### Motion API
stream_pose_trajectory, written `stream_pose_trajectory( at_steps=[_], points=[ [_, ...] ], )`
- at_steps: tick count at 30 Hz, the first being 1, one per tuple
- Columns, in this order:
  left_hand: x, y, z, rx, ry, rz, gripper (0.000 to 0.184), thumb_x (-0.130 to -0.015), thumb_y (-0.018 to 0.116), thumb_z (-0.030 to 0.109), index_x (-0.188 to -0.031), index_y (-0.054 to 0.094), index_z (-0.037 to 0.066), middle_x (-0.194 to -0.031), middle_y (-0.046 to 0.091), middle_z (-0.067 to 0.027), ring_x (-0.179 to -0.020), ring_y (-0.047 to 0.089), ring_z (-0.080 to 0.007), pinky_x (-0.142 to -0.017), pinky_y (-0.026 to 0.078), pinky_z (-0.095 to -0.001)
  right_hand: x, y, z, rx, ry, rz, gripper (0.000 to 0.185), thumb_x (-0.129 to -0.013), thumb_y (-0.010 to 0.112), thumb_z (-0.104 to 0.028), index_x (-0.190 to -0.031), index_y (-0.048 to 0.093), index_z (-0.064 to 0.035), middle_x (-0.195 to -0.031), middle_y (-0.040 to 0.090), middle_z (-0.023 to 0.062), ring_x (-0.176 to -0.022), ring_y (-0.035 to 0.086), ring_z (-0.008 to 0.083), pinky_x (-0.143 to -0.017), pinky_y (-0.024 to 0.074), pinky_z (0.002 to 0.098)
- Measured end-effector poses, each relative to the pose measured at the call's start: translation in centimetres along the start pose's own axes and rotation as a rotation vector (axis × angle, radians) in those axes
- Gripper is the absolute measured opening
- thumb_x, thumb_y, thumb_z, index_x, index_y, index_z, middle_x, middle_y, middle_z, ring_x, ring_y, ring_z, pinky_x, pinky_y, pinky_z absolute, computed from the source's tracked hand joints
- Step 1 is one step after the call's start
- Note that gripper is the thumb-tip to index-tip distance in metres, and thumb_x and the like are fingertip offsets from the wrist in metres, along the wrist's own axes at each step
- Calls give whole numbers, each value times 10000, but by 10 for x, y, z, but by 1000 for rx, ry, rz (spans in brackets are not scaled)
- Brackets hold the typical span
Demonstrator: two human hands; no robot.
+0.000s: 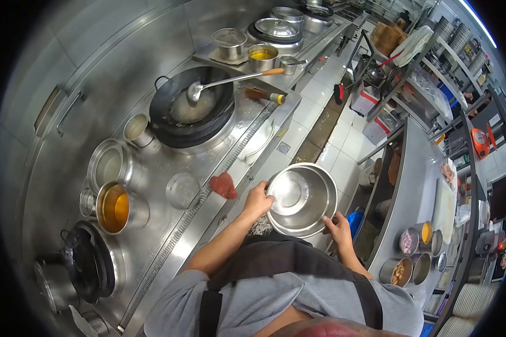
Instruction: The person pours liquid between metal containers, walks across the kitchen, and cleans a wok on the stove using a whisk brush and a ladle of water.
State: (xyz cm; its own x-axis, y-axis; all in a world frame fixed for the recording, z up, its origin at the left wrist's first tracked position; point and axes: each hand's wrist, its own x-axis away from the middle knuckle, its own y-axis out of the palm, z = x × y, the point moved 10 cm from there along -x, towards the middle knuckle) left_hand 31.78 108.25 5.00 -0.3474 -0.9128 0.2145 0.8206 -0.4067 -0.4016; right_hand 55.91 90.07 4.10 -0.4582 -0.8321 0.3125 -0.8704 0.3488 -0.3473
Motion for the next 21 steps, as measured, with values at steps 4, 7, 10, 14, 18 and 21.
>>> stream_pose_trajectory(
  at_steps=[4,7,10,14,18,21],
  points=[
    [-62,45,38,-58,-24,-36,457,-680,609,105,-1116,536,-12,-961,617,-257,-941,593,-388,-833,462,-402,-81,-58,9,171,-110,146,347,-759,670,-244,-960,602,31,-687,632,133,-578,598,176,-555,467,320],
    [-101,64,61,-65,-29,-26,452,-683,605,86,-1119,537,-10,-960,617,-258,-945,596,-378,-834,463,-398,-139,-82,2,40,-151,89,356,-732,654,-237,-955,603,37,-712,634,159,-631,606,210,-611,468,334],
    [-126,72,74,-19,-133,-48,473,-690,621,91,-1144,531,-6,-1011,610,-252,-973,594,-347,-835,462,-369,-185,-99,-12,259,-48,46,309,-730,591,-138,-977,599,47,-787,650,131,-700,591,165,-660,462,296],
    [-170,87,58,406,-139,-76,507,-761,658,173,-1218,496,26,-1173,552,-165,-1040,549,-244,-826,457,-340,-244,-125,-65,195,-238,160,347,-713,531,-180,-966,591,49,-726,616,214,-650,600,267,-636,458,362],
    [-212,51,93,725,-84,-15,401,-840,587,120,-1219,491,31,-1134,562,-126,-1024,562,-219,-812,472,-316,-320,-151,-67,204,-216,125,329,-715,518,-181,-928,601,55,-697,609,221,-632,601,289,-630,460,384],
    [-261,26,107,699,-10,28,349,-856,564,96,-1194,504,35,-1109,570,-109,-1015,569,-203,-798,476,-303,-385,-178,-35,290,-151,152,337,-719,524,-198,-931,598,54,-717,611,238,-652,615,319,-638,465,400]
  ],
)
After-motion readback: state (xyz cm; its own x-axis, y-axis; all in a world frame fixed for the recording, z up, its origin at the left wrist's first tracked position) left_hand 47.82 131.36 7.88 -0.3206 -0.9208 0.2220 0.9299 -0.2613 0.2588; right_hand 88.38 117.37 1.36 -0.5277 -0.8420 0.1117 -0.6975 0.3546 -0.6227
